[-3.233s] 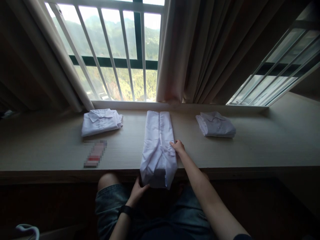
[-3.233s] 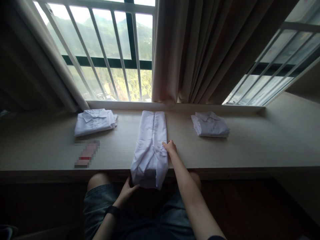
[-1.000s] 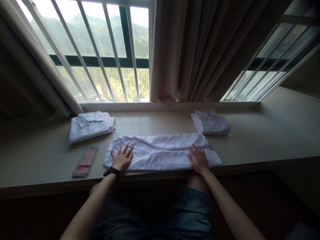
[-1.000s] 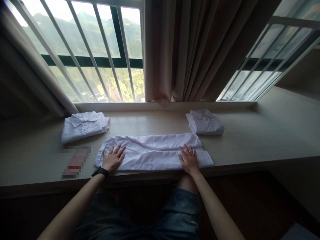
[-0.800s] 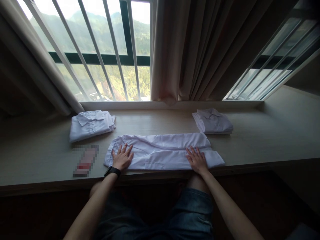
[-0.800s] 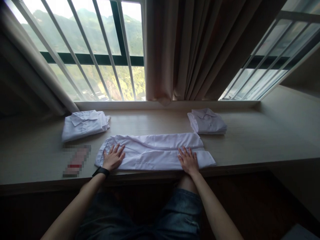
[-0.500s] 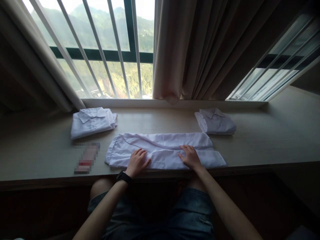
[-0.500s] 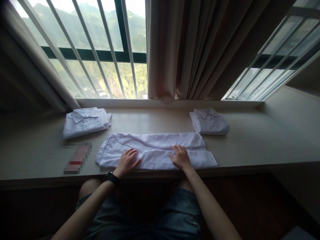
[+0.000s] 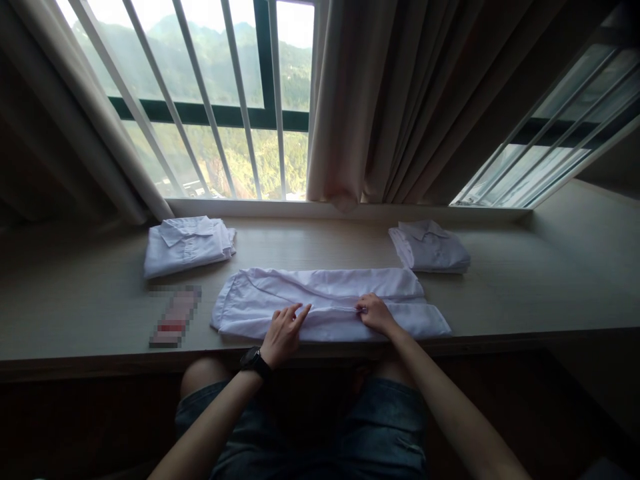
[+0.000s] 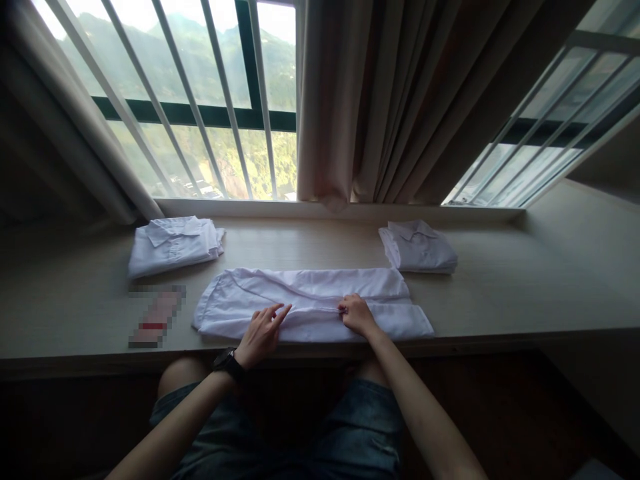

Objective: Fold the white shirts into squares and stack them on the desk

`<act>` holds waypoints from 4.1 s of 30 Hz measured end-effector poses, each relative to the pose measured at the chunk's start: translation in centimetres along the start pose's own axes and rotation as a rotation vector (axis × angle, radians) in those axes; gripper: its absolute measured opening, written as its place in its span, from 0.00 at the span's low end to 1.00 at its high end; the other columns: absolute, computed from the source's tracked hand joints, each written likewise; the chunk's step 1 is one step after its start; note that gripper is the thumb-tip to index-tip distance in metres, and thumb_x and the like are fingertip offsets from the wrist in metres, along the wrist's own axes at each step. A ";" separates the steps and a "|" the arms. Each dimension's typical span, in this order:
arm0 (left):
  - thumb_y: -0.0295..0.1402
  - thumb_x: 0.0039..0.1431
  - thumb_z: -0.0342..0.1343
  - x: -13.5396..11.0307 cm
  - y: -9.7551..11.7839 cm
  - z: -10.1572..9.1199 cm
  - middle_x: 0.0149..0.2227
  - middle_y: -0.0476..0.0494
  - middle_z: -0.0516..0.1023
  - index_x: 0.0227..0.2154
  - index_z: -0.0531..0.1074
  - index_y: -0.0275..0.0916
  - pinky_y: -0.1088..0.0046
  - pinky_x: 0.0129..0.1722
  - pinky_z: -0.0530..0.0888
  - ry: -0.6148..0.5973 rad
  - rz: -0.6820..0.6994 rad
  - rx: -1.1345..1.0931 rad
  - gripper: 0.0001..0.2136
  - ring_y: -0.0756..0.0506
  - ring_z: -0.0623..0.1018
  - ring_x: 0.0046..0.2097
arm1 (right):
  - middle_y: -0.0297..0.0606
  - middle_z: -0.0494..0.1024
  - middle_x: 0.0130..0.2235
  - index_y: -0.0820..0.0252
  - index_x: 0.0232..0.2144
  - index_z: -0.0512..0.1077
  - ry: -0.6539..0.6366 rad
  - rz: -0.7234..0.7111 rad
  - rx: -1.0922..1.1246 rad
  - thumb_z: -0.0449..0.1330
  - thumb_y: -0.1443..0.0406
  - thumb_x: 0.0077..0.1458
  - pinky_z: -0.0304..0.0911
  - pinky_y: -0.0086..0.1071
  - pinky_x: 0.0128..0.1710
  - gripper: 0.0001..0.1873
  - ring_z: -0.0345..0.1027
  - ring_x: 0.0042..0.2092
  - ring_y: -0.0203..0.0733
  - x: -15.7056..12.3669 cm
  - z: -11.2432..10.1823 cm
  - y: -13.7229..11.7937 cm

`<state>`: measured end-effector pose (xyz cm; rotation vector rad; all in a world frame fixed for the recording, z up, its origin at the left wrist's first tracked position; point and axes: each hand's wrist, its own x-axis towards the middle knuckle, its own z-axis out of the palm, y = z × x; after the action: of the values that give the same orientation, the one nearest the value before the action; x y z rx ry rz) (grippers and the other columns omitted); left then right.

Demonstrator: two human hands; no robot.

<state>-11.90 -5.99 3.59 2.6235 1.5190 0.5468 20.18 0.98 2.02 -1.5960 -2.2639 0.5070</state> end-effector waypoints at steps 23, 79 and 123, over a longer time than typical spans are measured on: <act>0.31 0.65 0.48 1.3 0.1 -0.8 0.37 0.40 0.78 0.43 0.69 0.39 0.65 0.44 0.69 -0.227 -0.047 -0.143 0.08 0.41 0.77 0.42 | 0.38 0.80 0.38 0.55 0.41 0.71 0.125 0.009 -0.048 0.54 0.65 0.60 0.61 0.32 0.41 0.08 0.74 0.41 0.45 -3.0 -1.4 -0.2; 0.32 0.69 0.42 11.4 -6.2 -0.2 0.48 0.34 0.75 0.49 0.75 0.41 0.63 0.41 0.73 -0.118 -0.370 0.126 0.17 0.39 0.78 0.43 | 0.44 0.79 0.46 0.58 0.45 0.74 0.158 -0.245 -0.500 0.47 0.65 0.68 0.41 0.45 0.66 0.16 0.67 0.49 0.45 3.3 -3.0 2.3; 0.47 0.69 0.42 10.1 1.9 4.7 0.70 0.46 0.56 0.64 0.62 0.58 0.28 0.61 0.39 -0.144 -0.150 -0.060 0.23 0.27 0.47 0.71 | 0.50 0.82 0.34 0.65 0.39 0.80 0.319 0.767 0.029 0.67 0.51 0.46 0.69 0.38 0.38 0.25 0.76 0.38 0.54 -3.5 -7.0 17.2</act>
<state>-4.19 2.24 2.41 2.4213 1.6099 0.3761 38.82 3.74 0.04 -2.3112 -1.3594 0.4092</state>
